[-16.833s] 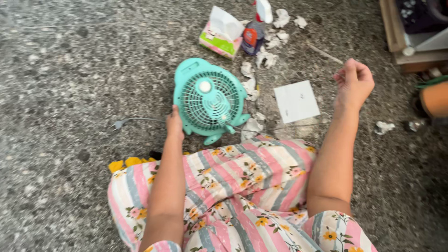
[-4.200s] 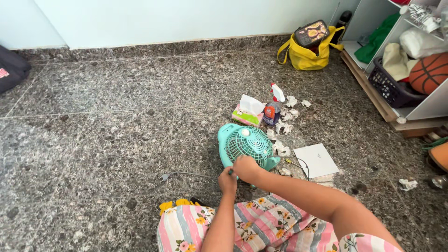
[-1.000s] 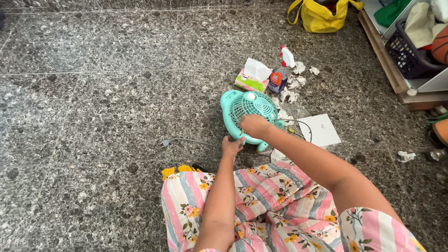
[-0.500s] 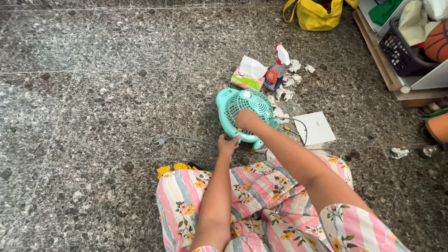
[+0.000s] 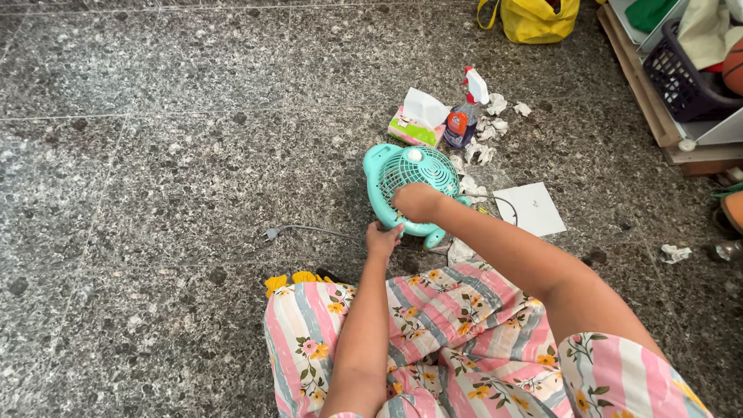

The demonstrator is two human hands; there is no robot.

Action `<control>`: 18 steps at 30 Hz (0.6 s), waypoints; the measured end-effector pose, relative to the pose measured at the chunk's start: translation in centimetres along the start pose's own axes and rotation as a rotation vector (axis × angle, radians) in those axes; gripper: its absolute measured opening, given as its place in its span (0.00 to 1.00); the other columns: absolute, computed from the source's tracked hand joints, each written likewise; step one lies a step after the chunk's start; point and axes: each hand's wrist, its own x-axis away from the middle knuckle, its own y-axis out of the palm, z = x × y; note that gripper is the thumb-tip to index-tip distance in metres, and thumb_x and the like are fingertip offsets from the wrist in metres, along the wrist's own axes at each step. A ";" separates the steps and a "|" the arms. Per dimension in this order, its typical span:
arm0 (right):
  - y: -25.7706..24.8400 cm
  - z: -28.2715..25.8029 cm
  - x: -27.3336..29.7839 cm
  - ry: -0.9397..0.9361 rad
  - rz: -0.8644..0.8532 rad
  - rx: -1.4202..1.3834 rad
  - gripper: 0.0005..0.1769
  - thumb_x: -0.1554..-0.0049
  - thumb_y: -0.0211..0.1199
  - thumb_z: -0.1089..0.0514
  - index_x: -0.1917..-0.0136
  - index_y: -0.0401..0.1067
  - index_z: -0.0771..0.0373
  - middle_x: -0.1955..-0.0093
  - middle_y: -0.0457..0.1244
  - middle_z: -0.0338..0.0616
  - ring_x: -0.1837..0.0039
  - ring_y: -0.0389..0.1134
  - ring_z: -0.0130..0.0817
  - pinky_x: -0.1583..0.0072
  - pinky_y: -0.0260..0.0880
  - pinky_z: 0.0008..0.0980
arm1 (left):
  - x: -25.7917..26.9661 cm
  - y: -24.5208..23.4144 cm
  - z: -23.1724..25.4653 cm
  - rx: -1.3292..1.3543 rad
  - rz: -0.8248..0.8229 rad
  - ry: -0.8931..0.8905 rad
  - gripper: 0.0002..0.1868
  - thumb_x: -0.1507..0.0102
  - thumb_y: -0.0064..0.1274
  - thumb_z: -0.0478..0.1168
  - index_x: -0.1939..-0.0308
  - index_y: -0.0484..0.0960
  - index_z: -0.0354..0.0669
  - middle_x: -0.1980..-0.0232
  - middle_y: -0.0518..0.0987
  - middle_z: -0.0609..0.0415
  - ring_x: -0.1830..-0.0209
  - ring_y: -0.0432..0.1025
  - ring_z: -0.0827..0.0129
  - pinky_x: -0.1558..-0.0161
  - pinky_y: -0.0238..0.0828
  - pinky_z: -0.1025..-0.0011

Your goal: The person sits on the floor and uses a screwdriver to remove and reinsert screws on the casing of a small teal electric fan. They repeatedly loosen and tighten screws on the front grille and base, occasionally pausing to adjust the fan's position.

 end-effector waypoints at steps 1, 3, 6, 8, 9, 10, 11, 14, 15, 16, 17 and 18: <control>-0.2 0.0 -0.1 0.008 -0.024 -0.009 0.08 0.52 0.67 0.61 0.59 0.78 0.66 0.55 0.69 0.55 0.51 0.73 0.54 0.51 0.74 0.48 | 0.1 0.0 0.0 0.003 0.002 0.001 0.32 0.46 0.70 0.35 0.43 0.69 0.32 0.57 0.80 0.48 0.65 0.78 0.67 0.66 0.80 0.69; -0.3 0.1 -0.5 0.075 -0.067 -0.027 0.07 0.54 0.66 0.62 0.61 0.79 0.66 0.57 0.69 0.56 0.53 0.73 0.55 0.51 0.74 0.48 | 0.0 0.0 0.2 0.004 -0.002 0.010 0.32 0.46 0.70 0.35 0.43 0.70 0.32 0.57 0.80 0.48 0.65 0.78 0.67 0.67 0.80 0.70; 0.5 0.2 -1.5 0.215 -0.144 -0.110 0.08 0.55 0.66 0.61 0.63 0.79 0.68 0.59 0.70 0.59 0.54 0.73 0.55 0.51 0.75 0.48 | 0.1 -0.2 0.2 -0.005 -0.011 0.025 0.31 0.46 0.70 0.35 0.44 0.70 0.30 0.57 0.80 0.47 0.66 0.78 0.67 0.68 0.80 0.70; 1.5 0.5 -2.3 0.346 -0.157 -0.188 0.10 0.55 0.67 0.59 0.63 0.79 0.68 0.60 0.70 0.60 0.55 0.73 0.55 0.52 0.75 0.48 | 0.2 -0.2 0.2 -0.009 -0.017 0.041 0.32 0.45 0.70 0.35 0.43 0.69 0.30 0.58 0.80 0.47 0.67 0.78 0.66 0.68 0.79 0.69; 2.2 0.6 -2.8 0.424 -0.143 -0.230 0.11 0.55 0.67 0.57 0.63 0.79 0.68 0.60 0.70 0.60 0.55 0.73 0.55 0.51 0.74 0.47 | 0.3 -0.1 0.1 -0.010 -0.017 0.039 0.32 0.45 0.70 0.35 0.43 0.69 0.31 0.58 0.80 0.47 0.67 0.78 0.67 0.68 0.79 0.70; 2.8 0.8 -3.2 0.499 -0.125 -0.273 0.12 0.55 0.68 0.56 0.62 0.79 0.68 0.59 0.70 0.61 0.55 0.73 0.55 0.51 0.74 0.47 | 0.3 -0.2 0.1 -0.013 -0.015 0.038 0.32 0.45 0.70 0.35 0.43 0.69 0.31 0.58 0.80 0.46 0.67 0.78 0.67 0.68 0.79 0.70; 3.4 1.0 -3.4 0.471 -0.160 -0.244 0.12 0.54 0.66 0.56 0.63 0.80 0.67 0.59 0.70 0.60 0.55 0.73 0.54 0.51 0.74 0.48 | 0.4 -0.3 0.1 -0.016 -0.013 0.038 0.32 0.45 0.70 0.35 0.43 0.68 0.31 0.58 0.81 0.46 0.66 0.78 0.67 0.68 0.79 0.70; 4.1 2.0 -3.9 0.388 -0.250 -0.185 0.13 0.50 0.64 0.53 0.63 0.81 0.65 0.59 0.71 0.58 0.55 0.73 0.53 0.51 0.73 0.49 | 0.5 -0.3 0.2 -0.007 -0.008 -0.025 0.33 0.45 0.70 0.35 0.43 0.66 0.31 0.56 0.79 0.47 0.64 0.77 0.66 0.67 0.79 0.68; 4.1 2.5 -3.7 0.362 -0.278 -0.182 0.14 0.50 0.65 0.52 0.62 0.81 0.65 0.59 0.71 0.58 0.55 0.74 0.53 0.51 0.74 0.48 | 0.2 -0.3 0.4 -0.010 -0.010 -0.031 0.33 0.44 0.70 0.36 0.42 0.67 0.32 0.55 0.79 0.47 0.64 0.78 0.66 0.66 0.80 0.69; 4.2 2.5 -3.3 0.337 -0.313 -0.183 0.15 0.50 0.66 0.50 0.61 0.80 0.65 0.59 0.71 0.58 0.54 0.74 0.52 0.51 0.74 0.48 | 0.2 -0.2 0.3 -0.014 -0.013 -0.044 0.32 0.44 0.70 0.36 0.42 0.68 0.32 0.54 0.79 0.48 0.63 0.78 0.66 0.65 0.80 0.69; 4.3 2.4 -2.7 0.313 -0.230 -0.179 0.12 0.53 0.66 0.54 0.59 0.79 0.65 0.59 0.71 0.57 0.54 0.73 0.53 0.52 0.74 0.49 | 0.1 -0.3 0.2 -0.017 -0.015 -0.058 0.32 0.44 0.70 0.36 0.41 0.69 0.32 0.54 0.79 0.48 0.62 0.78 0.66 0.64 0.81 0.70; 4.3 2.2 -2.0 0.288 -0.147 -0.172 0.12 0.55 0.65 0.58 0.57 0.78 0.64 0.58 0.70 0.56 0.54 0.73 0.54 0.53 0.74 0.50 | -0.1 -0.1 0.1 -0.013 -0.015 -0.054 0.32 0.44 0.69 0.35 0.41 0.68 0.33 0.54 0.79 0.48 0.61 0.78 0.65 0.64 0.81 0.69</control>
